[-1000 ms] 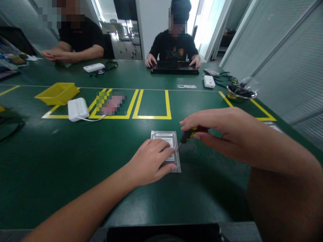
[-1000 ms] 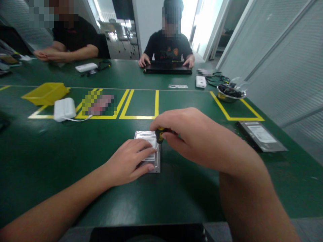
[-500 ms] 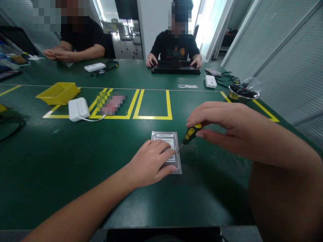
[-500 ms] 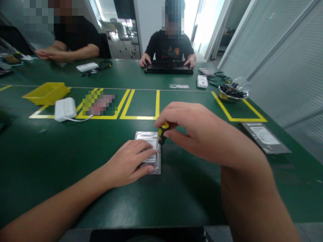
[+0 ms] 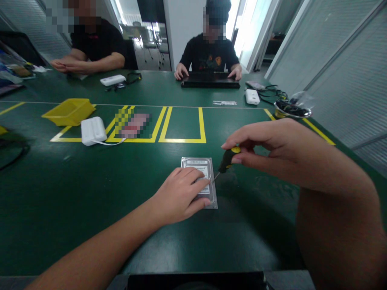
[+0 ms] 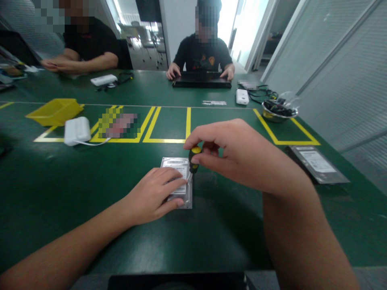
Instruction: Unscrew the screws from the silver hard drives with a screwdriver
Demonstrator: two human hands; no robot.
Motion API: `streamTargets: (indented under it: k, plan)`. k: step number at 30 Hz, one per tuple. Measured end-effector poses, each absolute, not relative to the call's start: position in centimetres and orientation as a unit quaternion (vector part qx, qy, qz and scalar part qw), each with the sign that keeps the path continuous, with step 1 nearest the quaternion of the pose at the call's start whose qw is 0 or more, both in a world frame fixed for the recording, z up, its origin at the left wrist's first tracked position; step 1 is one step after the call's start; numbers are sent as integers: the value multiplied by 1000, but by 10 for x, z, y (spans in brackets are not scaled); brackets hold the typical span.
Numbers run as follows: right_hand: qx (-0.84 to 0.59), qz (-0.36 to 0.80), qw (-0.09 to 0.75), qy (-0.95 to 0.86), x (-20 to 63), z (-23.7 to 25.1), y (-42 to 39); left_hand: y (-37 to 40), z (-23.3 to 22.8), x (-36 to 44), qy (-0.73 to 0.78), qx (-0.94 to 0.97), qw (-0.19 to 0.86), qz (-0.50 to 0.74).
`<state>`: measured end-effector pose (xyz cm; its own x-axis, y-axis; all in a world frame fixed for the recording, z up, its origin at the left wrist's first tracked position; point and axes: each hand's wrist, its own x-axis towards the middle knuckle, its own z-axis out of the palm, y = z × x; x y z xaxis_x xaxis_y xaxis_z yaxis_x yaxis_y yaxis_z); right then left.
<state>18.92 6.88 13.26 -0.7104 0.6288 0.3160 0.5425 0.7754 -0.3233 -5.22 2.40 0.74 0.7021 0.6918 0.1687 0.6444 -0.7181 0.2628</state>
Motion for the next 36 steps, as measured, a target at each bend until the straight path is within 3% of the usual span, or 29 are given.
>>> streamTargets:
  k: [36]
  plan:
    - [-270,103,181,-940,193,137,67,24,3,-52,357,919,82,147]
